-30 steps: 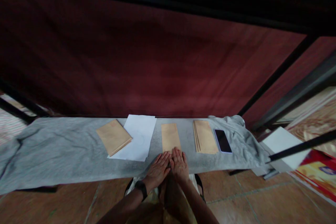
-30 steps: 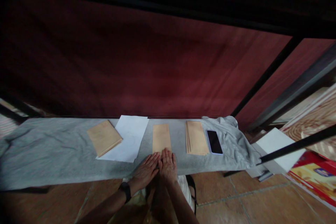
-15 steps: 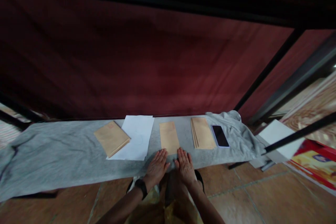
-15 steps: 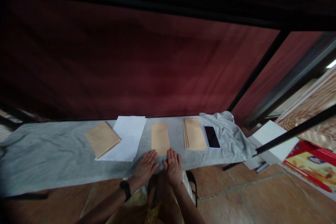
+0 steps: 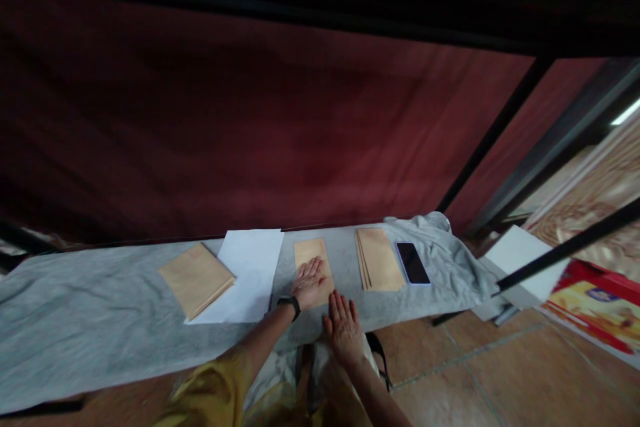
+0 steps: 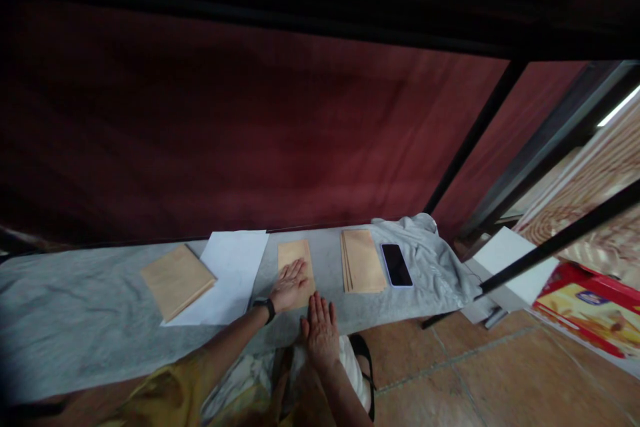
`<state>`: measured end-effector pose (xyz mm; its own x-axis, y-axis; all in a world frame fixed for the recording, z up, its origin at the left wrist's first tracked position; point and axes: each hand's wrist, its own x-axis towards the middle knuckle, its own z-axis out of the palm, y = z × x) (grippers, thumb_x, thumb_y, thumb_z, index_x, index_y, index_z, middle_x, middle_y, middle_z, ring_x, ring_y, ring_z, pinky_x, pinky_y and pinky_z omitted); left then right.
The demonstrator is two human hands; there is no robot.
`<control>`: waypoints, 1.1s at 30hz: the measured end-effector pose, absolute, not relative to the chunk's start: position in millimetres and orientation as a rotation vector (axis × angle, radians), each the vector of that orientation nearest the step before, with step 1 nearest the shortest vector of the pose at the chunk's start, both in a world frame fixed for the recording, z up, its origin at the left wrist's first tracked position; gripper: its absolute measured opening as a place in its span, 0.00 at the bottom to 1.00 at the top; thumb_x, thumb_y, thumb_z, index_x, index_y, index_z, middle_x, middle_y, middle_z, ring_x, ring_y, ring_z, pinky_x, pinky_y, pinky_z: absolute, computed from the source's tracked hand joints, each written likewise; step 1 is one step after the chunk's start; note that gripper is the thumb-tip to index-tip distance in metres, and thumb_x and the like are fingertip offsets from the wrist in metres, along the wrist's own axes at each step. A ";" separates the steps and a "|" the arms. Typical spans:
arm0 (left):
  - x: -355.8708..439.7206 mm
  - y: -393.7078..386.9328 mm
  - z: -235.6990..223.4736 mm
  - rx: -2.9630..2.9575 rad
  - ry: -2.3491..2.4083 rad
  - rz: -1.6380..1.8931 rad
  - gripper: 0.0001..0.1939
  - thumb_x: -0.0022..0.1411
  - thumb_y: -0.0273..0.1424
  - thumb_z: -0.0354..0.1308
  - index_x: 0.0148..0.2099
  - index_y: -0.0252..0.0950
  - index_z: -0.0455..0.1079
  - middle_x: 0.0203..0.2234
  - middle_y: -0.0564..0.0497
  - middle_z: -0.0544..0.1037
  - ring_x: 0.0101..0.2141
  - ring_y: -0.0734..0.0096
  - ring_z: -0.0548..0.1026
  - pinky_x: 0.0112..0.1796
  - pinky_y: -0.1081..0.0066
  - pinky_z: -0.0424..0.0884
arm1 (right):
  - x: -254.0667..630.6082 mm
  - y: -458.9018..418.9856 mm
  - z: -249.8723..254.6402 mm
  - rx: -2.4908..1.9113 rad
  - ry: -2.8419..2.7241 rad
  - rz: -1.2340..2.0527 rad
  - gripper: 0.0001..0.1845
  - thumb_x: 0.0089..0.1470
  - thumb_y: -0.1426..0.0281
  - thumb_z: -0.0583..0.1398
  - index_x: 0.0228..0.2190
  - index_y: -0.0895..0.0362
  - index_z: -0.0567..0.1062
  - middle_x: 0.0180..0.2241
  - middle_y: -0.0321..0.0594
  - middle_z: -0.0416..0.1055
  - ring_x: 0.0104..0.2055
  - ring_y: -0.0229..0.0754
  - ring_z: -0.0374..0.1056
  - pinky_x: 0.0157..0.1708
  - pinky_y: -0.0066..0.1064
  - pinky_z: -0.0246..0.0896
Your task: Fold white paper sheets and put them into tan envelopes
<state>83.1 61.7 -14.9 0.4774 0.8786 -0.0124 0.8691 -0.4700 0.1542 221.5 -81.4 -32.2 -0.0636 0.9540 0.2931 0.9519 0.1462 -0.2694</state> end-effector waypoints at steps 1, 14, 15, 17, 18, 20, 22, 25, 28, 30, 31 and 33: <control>84.8 68.9 -14.8 2.567 1.554 0.094 0.30 0.73 0.38 0.39 0.73 0.35 0.50 0.70 0.41 0.55 0.70 0.59 0.51 0.66 0.51 0.48 | 221.5 -81.2 -33.0 -1.821 -2.029 0.002 0.28 0.70 0.61 0.47 0.66 0.57 0.61 0.67 0.44 0.60 0.68 0.48 0.57 0.68 0.45 0.44; 100.8 135.7 -6.4 2.468 1.650 -0.019 0.32 0.71 0.42 0.42 0.73 0.39 0.50 0.71 0.42 0.52 0.70 0.52 0.50 0.65 0.44 0.48 | 219.4 -79.1 -48.0 -1.783 -1.956 -0.066 0.29 0.70 0.59 0.49 0.67 0.54 0.59 0.67 0.43 0.60 0.67 0.48 0.58 0.68 0.44 0.44; 100.5 134.8 -5.6 2.468 1.650 -0.022 0.32 0.71 0.42 0.42 0.74 0.39 0.49 0.71 0.43 0.52 0.70 0.52 0.50 0.65 0.44 0.48 | 219.2 -78.6 -49.5 -1.779 -1.955 -0.075 0.29 0.70 0.59 0.49 0.67 0.55 0.60 0.67 0.43 0.60 0.67 0.48 0.58 0.68 0.44 0.44; 98.8 129.2 -4.0 2.475 1.647 -0.029 0.32 0.72 0.42 0.41 0.74 0.39 0.48 0.71 0.43 0.51 0.70 0.52 0.49 0.65 0.45 0.48 | 218.9 -77.7 -51.5 -1.764 -1.950 -0.095 0.29 0.69 0.58 0.50 0.66 0.55 0.60 0.66 0.43 0.61 0.66 0.48 0.60 0.68 0.44 0.44; 97.5 124.5 -3.4 2.479 1.645 -0.034 0.32 0.72 0.42 0.41 0.74 0.38 0.48 0.72 0.43 0.51 0.70 0.52 0.49 0.65 0.45 0.47 | 218.6 -77.4 -51.9 -1.756 -1.947 -0.101 0.29 0.69 0.58 0.50 0.66 0.55 0.61 0.66 0.43 0.62 0.66 0.49 0.60 0.68 0.44 0.45; 93.9 110.8 -3.2 2.493 1.645 -0.032 0.32 0.72 0.42 0.40 0.74 0.38 0.48 0.72 0.44 0.52 0.70 0.52 0.48 0.66 0.46 0.46 | 218.0 -77.1 -51.1 -1.753 -1.941 -0.103 0.30 0.69 0.58 0.51 0.66 0.56 0.61 0.65 0.43 0.62 0.66 0.49 0.60 0.68 0.44 0.44; 88.9 91.4 -5.3 2.527 1.642 0.002 0.32 0.73 0.42 0.40 0.74 0.39 0.48 0.71 0.45 0.53 0.70 0.53 0.49 0.66 0.48 0.46 | 217.4 -77.5 -49.0 -1.761 -1.937 -0.091 0.29 0.68 0.60 0.52 0.66 0.56 0.60 0.66 0.43 0.62 0.66 0.49 0.60 0.68 0.45 0.43; 78.0 53.7 -13.5 2.606 1.624 0.096 0.30 0.73 0.40 0.40 0.73 0.38 0.50 0.71 0.45 0.54 0.70 0.54 0.49 0.67 0.49 0.46 | 217.1 -78.6 -46.4 -1.751 -1.937 -0.072 0.28 0.68 0.64 0.51 0.66 0.56 0.61 0.66 0.44 0.62 0.67 0.49 0.58 0.68 0.45 0.43; 62.6 13.8 -25.1 2.644 1.629 0.162 0.30 0.73 0.39 0.40 0.73 0.36 0.51 0.71 0.43 0.54 0.70 0.54 0.50 0.66 0.48 0.48 | 217.3 -79.5 -47.8 -1.740 -1.922 -0.073 0.28 0.67 0.66 0.52 0.65 0.56 0.63 0.65 0.44 0.63 0.67 0.48 0.59 0.68 0.45 0.43; 50.9 -8.2 -31.8 2.678 1.598 0.200 0.30 0.73 0.37 0.41 0.73 0.35 0.51 0.70 0.42 0.55 0.70 0.55 0.52 0.65 0.51 0.51 | 217.2 -79.5 -49.6 -1.737 -1.911 -0.076 0.27 0.66 0.67 0.52 0.65 0.56 0.64 0.65 0.43 0.64 0.66 0.48 0.59 0.68 0.45 0.44; 45.3 -16.8 -34.2 2.688 1.588 0.216 0.30 0.73 0.38 0.42 0.73 0.35 0.51 0.70 0.41 0.56 0.69 0.55 0.53 0.65 0.51 0.53 | 216.9 -79.1 -49.8 -1.736 -1.905 -0.072 0.27 0.65 0.68 0.52 0.64 0.57 0.65 0.65 0.44 0.64 0.66 0.48 0.60 0.67 0.45 0.45; 36.0 -29.3 -36.3 2.700 1.573 0.233 0.30 0.73 0.38 0.43 0.72 0.35 0.53 0.70 0.41 0.57 0.69 0.55 0.55 0.64 0.52 0.56 | 216.2 -76.9 -47.0 -1.747 -1.887 -0.040 0.27 0.63 0.70 0.53 0.63 0.57 0.67 0.64 0.44 0.66 0.65 0.49 0.61 0.66 0.46 0.47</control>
